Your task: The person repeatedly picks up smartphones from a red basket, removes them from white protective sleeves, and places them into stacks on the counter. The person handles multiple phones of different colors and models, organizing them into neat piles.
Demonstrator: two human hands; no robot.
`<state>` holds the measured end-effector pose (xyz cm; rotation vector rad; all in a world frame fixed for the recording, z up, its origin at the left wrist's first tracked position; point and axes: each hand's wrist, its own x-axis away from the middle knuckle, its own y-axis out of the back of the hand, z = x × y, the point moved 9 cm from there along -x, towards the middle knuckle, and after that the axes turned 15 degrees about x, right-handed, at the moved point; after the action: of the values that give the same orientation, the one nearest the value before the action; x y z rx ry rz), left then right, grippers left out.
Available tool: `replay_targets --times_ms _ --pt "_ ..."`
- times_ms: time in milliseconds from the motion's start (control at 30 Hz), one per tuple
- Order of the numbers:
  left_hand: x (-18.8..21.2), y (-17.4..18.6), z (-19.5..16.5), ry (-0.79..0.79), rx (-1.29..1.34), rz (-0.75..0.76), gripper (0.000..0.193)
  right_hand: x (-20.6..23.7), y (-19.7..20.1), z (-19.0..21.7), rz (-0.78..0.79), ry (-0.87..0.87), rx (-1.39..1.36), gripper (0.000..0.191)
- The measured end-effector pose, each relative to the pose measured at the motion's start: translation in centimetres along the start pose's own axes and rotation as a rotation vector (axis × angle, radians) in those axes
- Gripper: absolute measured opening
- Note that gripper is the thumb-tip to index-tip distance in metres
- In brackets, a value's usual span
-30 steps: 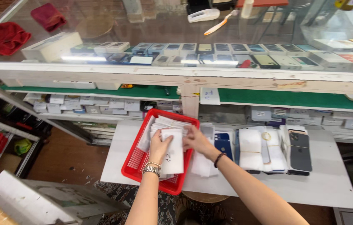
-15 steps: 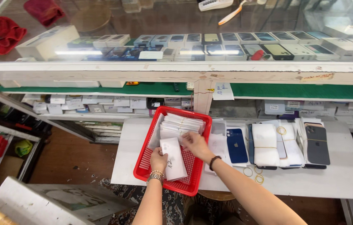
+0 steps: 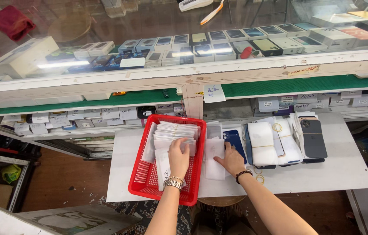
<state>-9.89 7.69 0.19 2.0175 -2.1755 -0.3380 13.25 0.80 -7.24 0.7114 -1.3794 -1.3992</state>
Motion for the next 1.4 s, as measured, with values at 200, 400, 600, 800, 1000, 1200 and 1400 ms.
replay_targets --times_ms 200,400,600,800,1000,1200,1400 --pt "1.6 -3.1 -2.0 -0.005 0.072 0.052 0.022 -0.4 0.4 -2.9 -0.059 -0.025 -0.151 0.039" --pt "2.9 -5.6 -1.3 0.078 0.142 0.012 0.025 -1.9 0.6 -5.9 0.158 -0.040 -0.718 0.020" --pt "3.2 -11.3 -1.0 0.222 0.438 0.049 0.038 -0.7 3.6 -6.9 0.454 0.175 -0.955 0.017" --pt "4.3 -15.8 -1.7 0.388 0.529 0.173 0.031 -0.5 4.4 -9.8 0.486 0.212 -0.944 0.021" --pt "4.6 -16.5 -1.6 0.433 0.585 0.112 0.031 -2.0 2.6 -14.5 0.305 -0.005 -0.766 0.037" --pt "3.6 -15.4 0.1 0.394 0.914 -0.115 0.033 2.3 0.8 -9.5 0.865 0.226 -1.158 0.031" --pt "3.5 -14.4 -0.7 0.456 1.251 -0.007 0.051 0.5 3.1 -8.9 0.770 0.221 -1.161 0.017"
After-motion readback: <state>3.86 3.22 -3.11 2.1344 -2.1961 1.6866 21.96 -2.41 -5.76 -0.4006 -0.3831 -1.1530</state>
